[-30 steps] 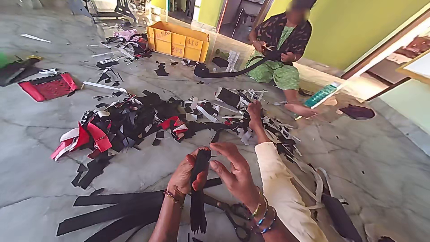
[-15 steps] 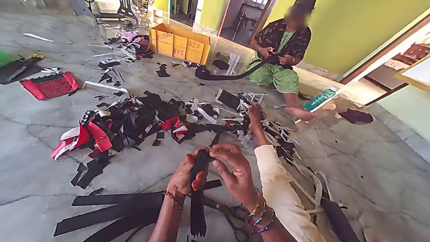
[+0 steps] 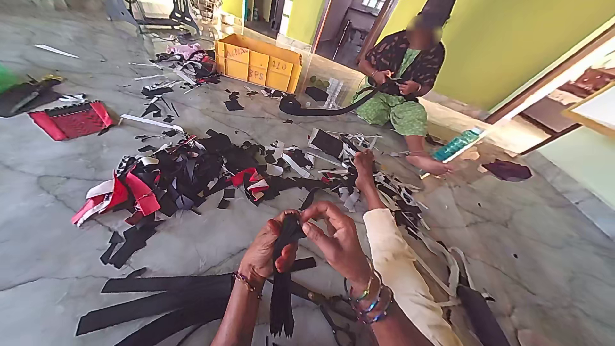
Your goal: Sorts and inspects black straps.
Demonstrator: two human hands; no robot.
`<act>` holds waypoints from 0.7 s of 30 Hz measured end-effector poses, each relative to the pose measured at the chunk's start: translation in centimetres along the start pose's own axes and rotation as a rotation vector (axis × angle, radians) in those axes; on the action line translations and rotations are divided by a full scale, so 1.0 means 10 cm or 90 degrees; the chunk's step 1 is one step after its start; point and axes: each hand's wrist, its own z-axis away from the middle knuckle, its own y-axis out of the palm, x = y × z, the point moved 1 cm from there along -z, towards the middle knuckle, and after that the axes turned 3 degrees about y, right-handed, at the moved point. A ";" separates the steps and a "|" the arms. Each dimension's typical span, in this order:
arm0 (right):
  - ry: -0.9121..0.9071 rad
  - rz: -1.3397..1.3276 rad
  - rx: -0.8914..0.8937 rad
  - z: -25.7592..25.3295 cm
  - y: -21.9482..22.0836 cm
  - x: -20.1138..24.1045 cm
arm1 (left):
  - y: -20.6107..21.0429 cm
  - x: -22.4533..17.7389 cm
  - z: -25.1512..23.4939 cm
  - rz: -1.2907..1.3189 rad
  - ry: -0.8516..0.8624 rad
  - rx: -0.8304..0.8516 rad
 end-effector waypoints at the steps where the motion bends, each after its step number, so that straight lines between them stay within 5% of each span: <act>1: 0.009 -0.009 0.010 0.00 -0.01 0.01 | 0.00 0.00 0.00 0.001 -0.001 -0.001; 21: -0.083 0.093 -0.037 0.00 0.01 0.01 | 0.06 -0.02 -0.01 -0.016 0.019 -0.023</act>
